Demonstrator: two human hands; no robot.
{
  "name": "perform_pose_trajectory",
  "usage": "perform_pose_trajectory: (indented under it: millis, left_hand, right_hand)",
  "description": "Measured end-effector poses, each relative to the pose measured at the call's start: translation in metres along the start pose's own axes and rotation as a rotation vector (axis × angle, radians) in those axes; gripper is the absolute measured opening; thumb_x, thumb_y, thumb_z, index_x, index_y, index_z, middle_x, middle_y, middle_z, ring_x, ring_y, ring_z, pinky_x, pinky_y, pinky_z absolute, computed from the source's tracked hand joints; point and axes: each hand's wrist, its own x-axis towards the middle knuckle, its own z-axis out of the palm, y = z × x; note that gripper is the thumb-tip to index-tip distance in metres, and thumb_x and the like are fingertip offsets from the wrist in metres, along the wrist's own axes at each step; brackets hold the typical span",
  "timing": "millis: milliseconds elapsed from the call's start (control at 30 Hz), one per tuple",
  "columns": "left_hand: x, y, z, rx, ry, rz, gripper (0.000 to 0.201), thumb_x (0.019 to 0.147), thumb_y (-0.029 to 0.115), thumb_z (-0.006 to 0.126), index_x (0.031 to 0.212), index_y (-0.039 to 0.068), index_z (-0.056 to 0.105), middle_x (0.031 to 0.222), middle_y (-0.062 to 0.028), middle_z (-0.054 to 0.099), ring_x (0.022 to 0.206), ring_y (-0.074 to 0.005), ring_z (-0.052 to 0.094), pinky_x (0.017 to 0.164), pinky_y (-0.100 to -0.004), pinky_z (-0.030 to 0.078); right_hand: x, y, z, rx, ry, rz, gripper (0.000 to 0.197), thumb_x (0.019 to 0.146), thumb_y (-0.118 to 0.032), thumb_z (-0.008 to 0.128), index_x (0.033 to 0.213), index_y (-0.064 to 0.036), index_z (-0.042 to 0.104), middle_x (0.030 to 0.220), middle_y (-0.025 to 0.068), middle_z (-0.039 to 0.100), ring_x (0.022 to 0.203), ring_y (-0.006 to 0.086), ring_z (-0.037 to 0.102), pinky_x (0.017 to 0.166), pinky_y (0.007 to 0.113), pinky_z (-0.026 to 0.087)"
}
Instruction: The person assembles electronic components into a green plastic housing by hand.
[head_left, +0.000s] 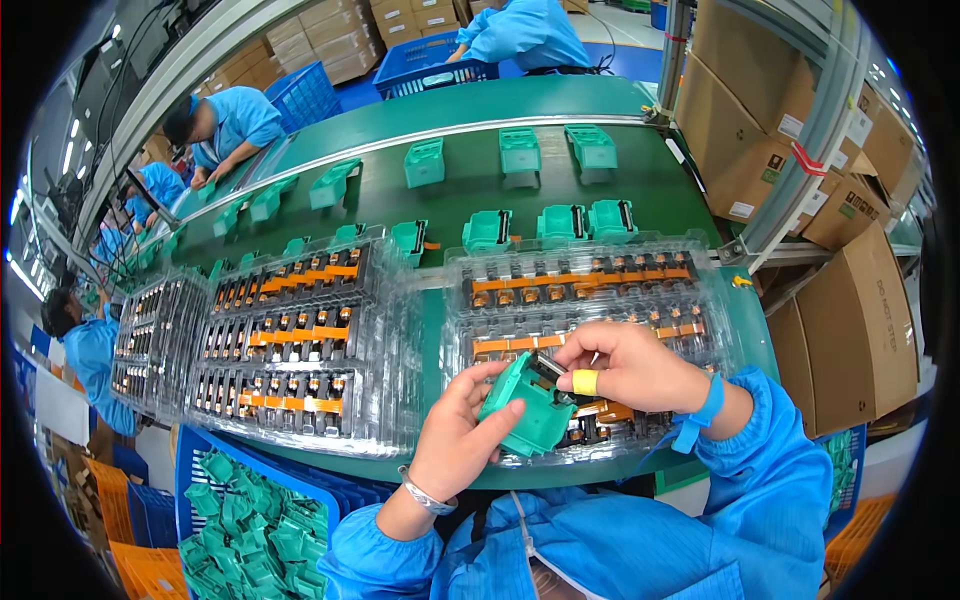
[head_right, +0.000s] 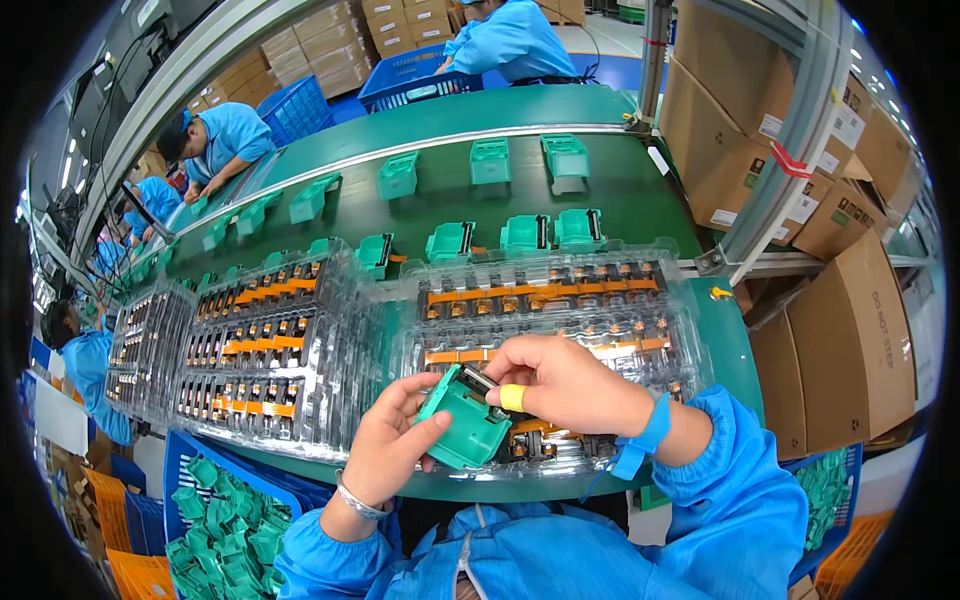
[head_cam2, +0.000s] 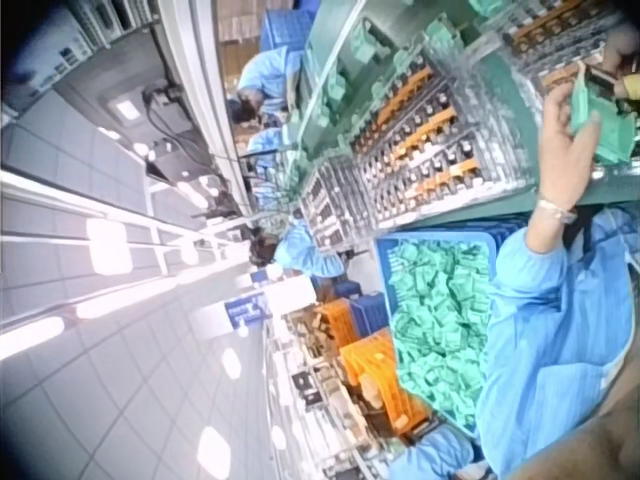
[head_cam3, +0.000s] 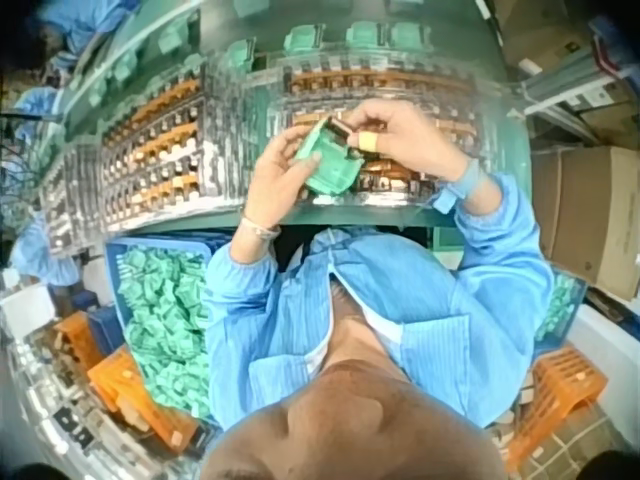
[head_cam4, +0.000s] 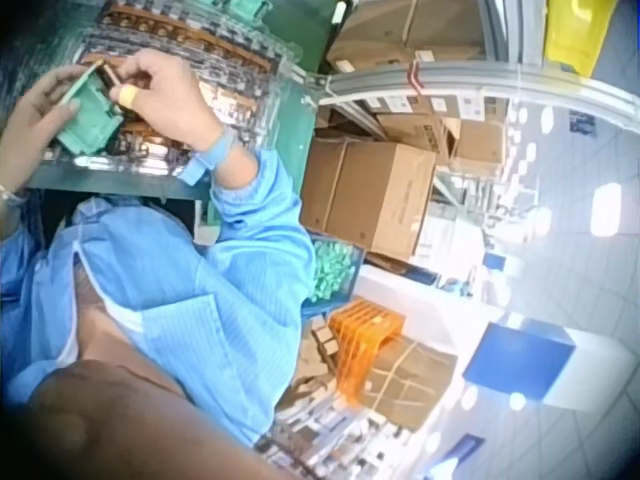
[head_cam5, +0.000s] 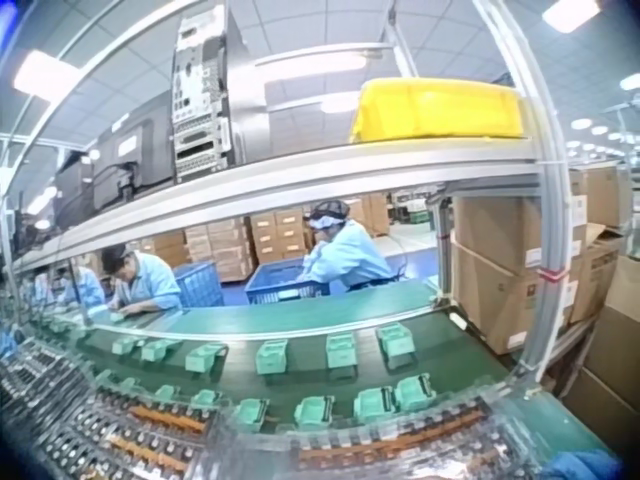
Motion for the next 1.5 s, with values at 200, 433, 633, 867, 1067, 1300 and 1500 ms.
perform_pose_trajectory:
  millis: [200,433,633,867,1067,1300,1500]
  left_hand:
    - [-0.001,0.001,0.007,0.000,0.021,0.065,0.045,0.085,0.010,0.060,0.124,0.001,0.040,0.100,-0.0077,0.059,0.063,-0.0036,0.051,0.044,-0.0175,0.038]
    - [-0.004,0.002,0.010,0.010,0.042,0.037,0.041,0.085,0.010,0.059,0.122,0.000,0.044,0.102,-0.0072,0.059,0.061,-0.0031,0.051,0.044,-0.0176,0.038]
    - [-0.005,-0.001,0.015,0.065,0.051,0.065,0.039,0.085,0.011,0.059,0.121,0.000,0.047,0.099,-0.0062,0.061,0.060,-0.0030,0.051,0.044,-0.0178,0.038]
    - [0.003,0.003,0.018,0.026,0.030,-0.032,0.042,0.084,0.009,0.060,0.122,0.001,0.045,0.101,-0.0074,0.060,0.061,-0.0040,0.053,0.044,-0.0180,0.039]
    - [-0.008,0.003,0.019,-0.110,0.010,0.207,0.052,0.084,0.002,0.055,0.131,0.002,0.031,0.117,-0.0158,0.050,0.086,-0.0159,0.057,0.055,-0.0218,0.048]
    - [-0.036,-0.016,-0.001,-0.095,0.068,0.261,0.035,0.086,0.001,0.051,0.120,-0.002,0.041,0.110,-0.0183,0.054,0.093,-0.0213,0.058,0.061,-0.0264,0.051]
    - [-0.098,-0.023,-0.034,0.058,0.359,0.413,0.027,0.087,0.001,0.051,0.114,-0.002,0.049,0.107,-0.0163,0.057,0.083,-0.0191,0.058,0.069,-0.0282,0.049]
  right_hand:
    - [-0.001,-0.005,0.003,-0.159,0.001,0.009,0.020,0.078,-0.007,0.065,0.094,0.0026,0.059,0.085,0.0089,0.063,0.078,0.0126,0.060,0.068,0.028,0.049]
    - [-0.002,-0.006,-0.003,-0.115,-0.087,0.079,0.018,0.076,-0.008,0.066,0.090,0.0018,0.059,0.077,0.0082,0.062,0.070,0.0124,0.058,0.063,0.028,0.047]
    - [-0.002,-0.002,-0.003,-0.170,-0.109,0.108,0.019,0.073,-0.009,0.068,0.085,0.0016,0.057,0.075,0.0083,0.061,0.069,0.0140,0.057,0.061,0.028,0.046]
    - [-0.010,0.006,-0.008,-0.120,-0.065,0.067,0.021,0.073,-0.010,0.068,0.088,0.0013,0.058,0.077,0.0088,0.060,0.071,0.0144,0.058,0.064,0.028,0.047]
    - [-0.017,-0.027,-0.044,-0.406,0.137,-0.028,0.022,0.075,-0.009,0.066,0.091,0.0011,0.057,0.079,0.0081,0.060,0.074,0.0141,0.059,0.067,0.028,0.048]
    - [0.024,0.015,-0.221,-0.262,0.903,0.122,0.016,0.077,-0.006,0.064,0.086,0.0012,0.053,0.078,0.0088,0.056,0.068,0.0172,0.057,0.048,0.029,0.052]
    - [0.073,0.089,-0.274,-0.326,0.809,0.498,0.014,0.077,-0.005,0.063,0.082,0.0059,0.056,0.078,0.0135,0.053,0.067,0.0249,0.057,0.049,0.036,0.054]
